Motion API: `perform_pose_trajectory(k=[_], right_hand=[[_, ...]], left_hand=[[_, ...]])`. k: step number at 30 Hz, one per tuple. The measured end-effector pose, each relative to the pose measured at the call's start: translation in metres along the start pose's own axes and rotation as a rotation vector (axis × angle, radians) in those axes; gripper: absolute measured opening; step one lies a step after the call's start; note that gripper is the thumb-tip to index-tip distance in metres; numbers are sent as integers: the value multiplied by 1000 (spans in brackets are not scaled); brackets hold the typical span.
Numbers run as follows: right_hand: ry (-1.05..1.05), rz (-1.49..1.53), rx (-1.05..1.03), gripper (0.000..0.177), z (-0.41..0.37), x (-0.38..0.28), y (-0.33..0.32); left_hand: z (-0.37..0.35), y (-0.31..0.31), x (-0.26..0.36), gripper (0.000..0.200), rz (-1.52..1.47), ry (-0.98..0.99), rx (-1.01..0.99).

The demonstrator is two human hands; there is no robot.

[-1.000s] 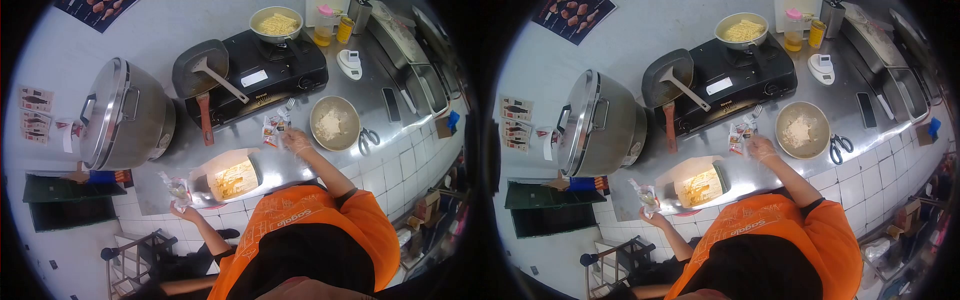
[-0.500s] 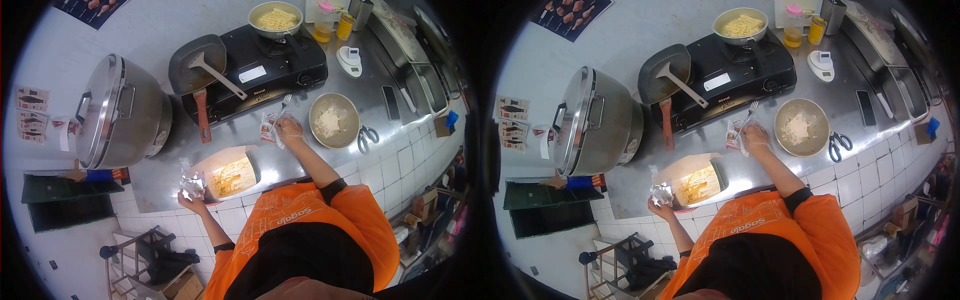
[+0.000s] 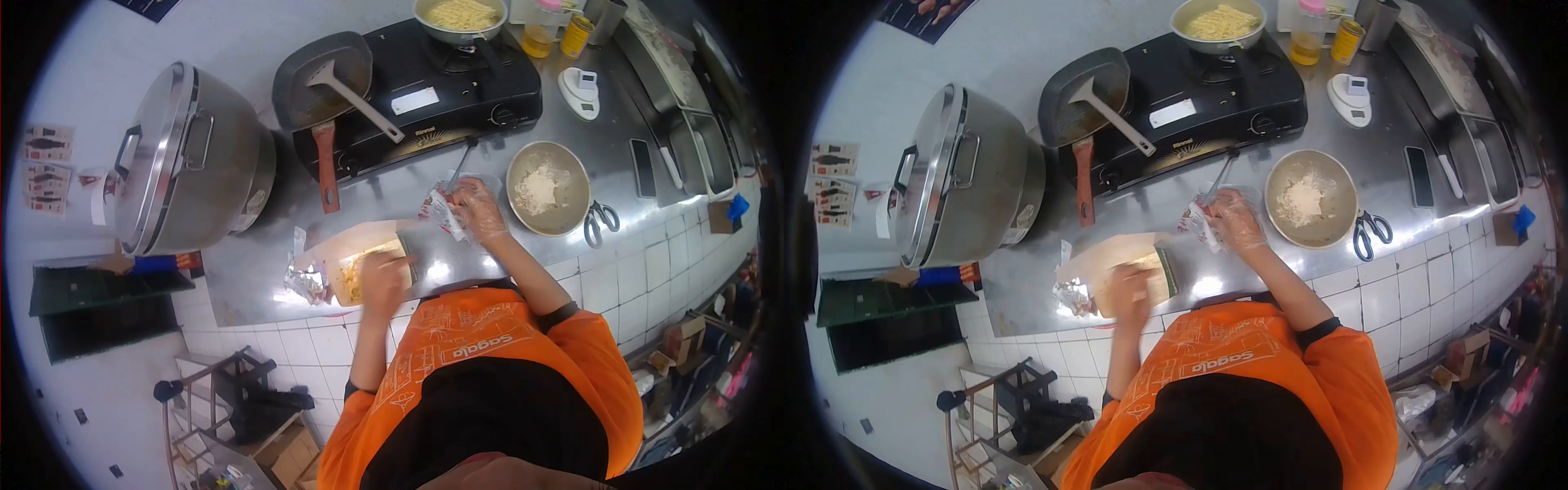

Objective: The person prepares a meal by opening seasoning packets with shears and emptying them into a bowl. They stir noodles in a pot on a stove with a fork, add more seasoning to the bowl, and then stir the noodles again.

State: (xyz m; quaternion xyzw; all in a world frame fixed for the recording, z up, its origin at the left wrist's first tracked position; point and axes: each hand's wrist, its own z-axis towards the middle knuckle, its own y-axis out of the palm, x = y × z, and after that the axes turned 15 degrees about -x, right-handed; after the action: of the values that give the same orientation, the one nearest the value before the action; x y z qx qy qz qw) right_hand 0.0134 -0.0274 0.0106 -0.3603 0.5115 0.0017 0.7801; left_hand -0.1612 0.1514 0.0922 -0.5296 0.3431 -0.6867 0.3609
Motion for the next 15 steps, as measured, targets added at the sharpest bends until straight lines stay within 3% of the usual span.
perform_pose_trajectory(k=[1,3,7,9,10,12,15], right_hand=[[-2,-122,-50,16,-6,4,0],[-19,-243,-110,19,-10,6,-2],[41,6,-75,15,-18,8,-6],[103,282,116,14,-19,4,-11],[105,284,116,14,-19,5,-13],[-58,338,258,15,-21,6,-15],[-44,301,279,15,-26,-5,-19]], left_hand=[[25,8,22,26,-69,113,-102],[46,35,40,28,-83,90,-310],[48,91,18,36,82,126,-304],[49,101,14,45,250,5,-380],[52,99,15,48,198,-89,-524],[50,111,6,49,195,-109,-492],[43,122,-2,51,174,-116,-446]])
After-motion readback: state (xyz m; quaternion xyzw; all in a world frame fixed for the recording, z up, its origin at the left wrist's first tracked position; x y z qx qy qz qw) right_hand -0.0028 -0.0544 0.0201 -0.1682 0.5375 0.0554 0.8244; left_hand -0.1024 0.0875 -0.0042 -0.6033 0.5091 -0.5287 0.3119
